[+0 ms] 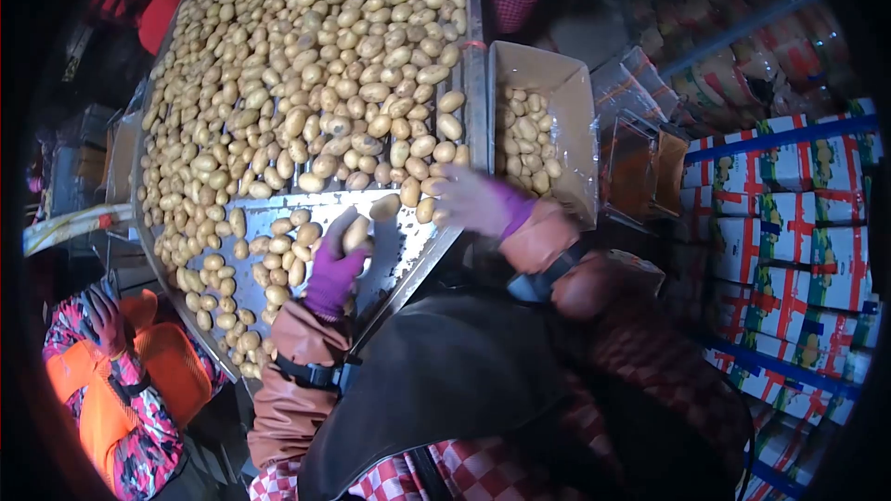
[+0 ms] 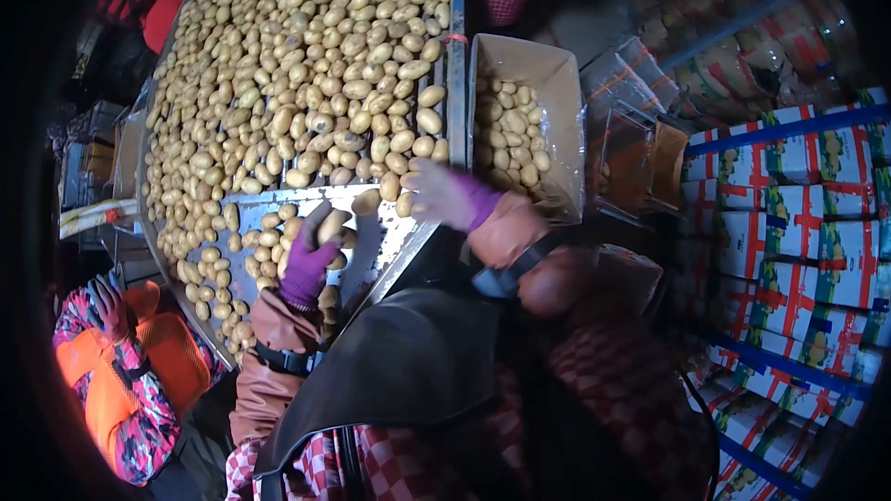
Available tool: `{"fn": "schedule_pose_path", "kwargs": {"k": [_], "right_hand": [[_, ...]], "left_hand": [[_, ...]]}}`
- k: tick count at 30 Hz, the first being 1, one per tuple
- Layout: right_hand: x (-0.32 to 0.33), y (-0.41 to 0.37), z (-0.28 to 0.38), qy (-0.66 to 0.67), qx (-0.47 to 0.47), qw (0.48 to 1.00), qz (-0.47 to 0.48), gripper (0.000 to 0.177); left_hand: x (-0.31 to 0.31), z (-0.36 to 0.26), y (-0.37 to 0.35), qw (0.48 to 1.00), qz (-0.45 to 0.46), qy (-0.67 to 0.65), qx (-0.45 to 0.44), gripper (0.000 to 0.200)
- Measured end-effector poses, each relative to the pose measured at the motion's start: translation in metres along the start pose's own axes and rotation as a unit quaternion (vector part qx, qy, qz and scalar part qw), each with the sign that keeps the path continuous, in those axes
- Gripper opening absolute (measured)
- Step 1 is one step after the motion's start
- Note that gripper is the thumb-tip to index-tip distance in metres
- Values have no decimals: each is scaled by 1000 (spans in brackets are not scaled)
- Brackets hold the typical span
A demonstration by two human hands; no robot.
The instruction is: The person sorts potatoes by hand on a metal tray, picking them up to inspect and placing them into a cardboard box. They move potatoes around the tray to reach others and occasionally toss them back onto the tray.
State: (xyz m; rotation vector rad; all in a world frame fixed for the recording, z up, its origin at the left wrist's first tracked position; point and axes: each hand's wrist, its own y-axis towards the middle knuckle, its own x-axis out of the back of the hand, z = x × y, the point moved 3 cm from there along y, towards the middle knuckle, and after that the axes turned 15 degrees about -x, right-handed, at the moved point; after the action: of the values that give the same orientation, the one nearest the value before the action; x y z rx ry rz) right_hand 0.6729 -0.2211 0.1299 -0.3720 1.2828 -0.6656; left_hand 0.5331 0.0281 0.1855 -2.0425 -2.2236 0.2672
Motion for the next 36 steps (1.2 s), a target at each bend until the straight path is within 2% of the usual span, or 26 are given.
{"fn": "schedule_pose_path", "kwargs": {"k": [1, 3, 4, 5, 6, 7, 8, 9, 10, 11, 12, 14, 16, 17, 19, 20, 21, 23, 25, 27, 29, 30, 31, 34, 35, 36], "right_hand": [[-41, -2, -23, -4, -61, 998, -10, 45], [-62, 18, -53, -88, -34, 988, 120, 49], [-67, 7, -47, -456, 155, 877, 11, 49], [-51, 22, -51, -285, 92, 954, 15, 50], [-35, 35, -55, -91, 49, 995, 9, 54], [-32, 32, -49, -214, 127, 968, -28, 55], [-36, 25, -41, -327, 203, 919, -84, 55], [-47, 14, -37, -598, 341, 711, -145, 55], [-50, 12, -39, -430, 271, 857, -78, 52], [-60, 5, -37, -482, 300, 814, -121, 46], [-71, -1, -34, -531, 326, 766, -161, 41], [-80, -4, -28, -629, 310, 680, -216, 32], [-56, 12, -31, -707, 376, 562, -205, 32], [-64, 3, -28, -702, 405, 542, -222, 28], [-81, -16, -21, -685, 460, 500, -261, 22], [-86, -18, -8, -688, 239, 642, -238, 28], [-73, -21, -6, -708, 230, 587, -317, 31], [-6, -27, 17, -690, 282, 567, -351, 41], [-1, -25, 28, -764, 318, 461, -320, 45], [-7, -24, 28, -907, 256, 122, -312, 41], [-18, -13, 23, -927, 191, 19, -324, 46], [-24, 6, 15, -916, 167, 96, -353, 52], [-30, 29, 2, -897, 143, 172, -380, 59], [-53, 86, -50, -803, 55, 391, -447, 81], [-70, 87, -73, -828, 36, 355, -433, 83], [-53, 101, -87, -821, 130, 447, -329, 81]], "left_hand": [[-12, -8, 3, 1000, 27, 9, 11, 66], [-27, 4, 5, 991, 53, -7, -119, 71], [-22, -3, 3, 992, 70, -13, -101, 71], [-10, -3, -1, 997, 46, -11, -60, 64], [8, -1, -6, 999, -8, 6, -48, 60], [26, 3, -13, 997, -60, 22, -39, 55], [43, 18, -20, 982, -139, 87, -94, 47], [61, 31, -36, 974, -179, 95, -98, 46], [77, 46, -50, 960, -204, 158, -113, 46], [91, 65, -65, 940, -228, 220, -126, 46], [97, 74, -80, 938, -230, 228, -125, 45], [106, 87, -107, 933, -236, 245, -121, 44], [120, 110, -130, 912, -208, 327, -133, 43], [121, 111, -139, 899, -194, 368, -138, 42], [120, 102, -153, 899, -193, 362, -155, 42], [121, 108, -161, 897, -210, 356, -155, 42], [123, 112, -170, 894, -230, 352, -153, 42], [124, 109, -185, 891, -271, 334, -144, 40], [125, 117, -194, 877, -300, 342, -155, 39], [117, 116, -192, 857, -273, 396, -185, 35], [101, 93, -172, 829, -224, 454, -240, 33], [92, 78, -156, 826, -170, 476, -249, 35], [85, 66, -144, 842, -96, 490, -205, 41], [80, 67, -123, 798, -57, 565, -203, 53], [86, 82, -117, 782, -53, 589, -198, 56], [96, 98, -115, 783, -65, 595, -171, 60]]}}
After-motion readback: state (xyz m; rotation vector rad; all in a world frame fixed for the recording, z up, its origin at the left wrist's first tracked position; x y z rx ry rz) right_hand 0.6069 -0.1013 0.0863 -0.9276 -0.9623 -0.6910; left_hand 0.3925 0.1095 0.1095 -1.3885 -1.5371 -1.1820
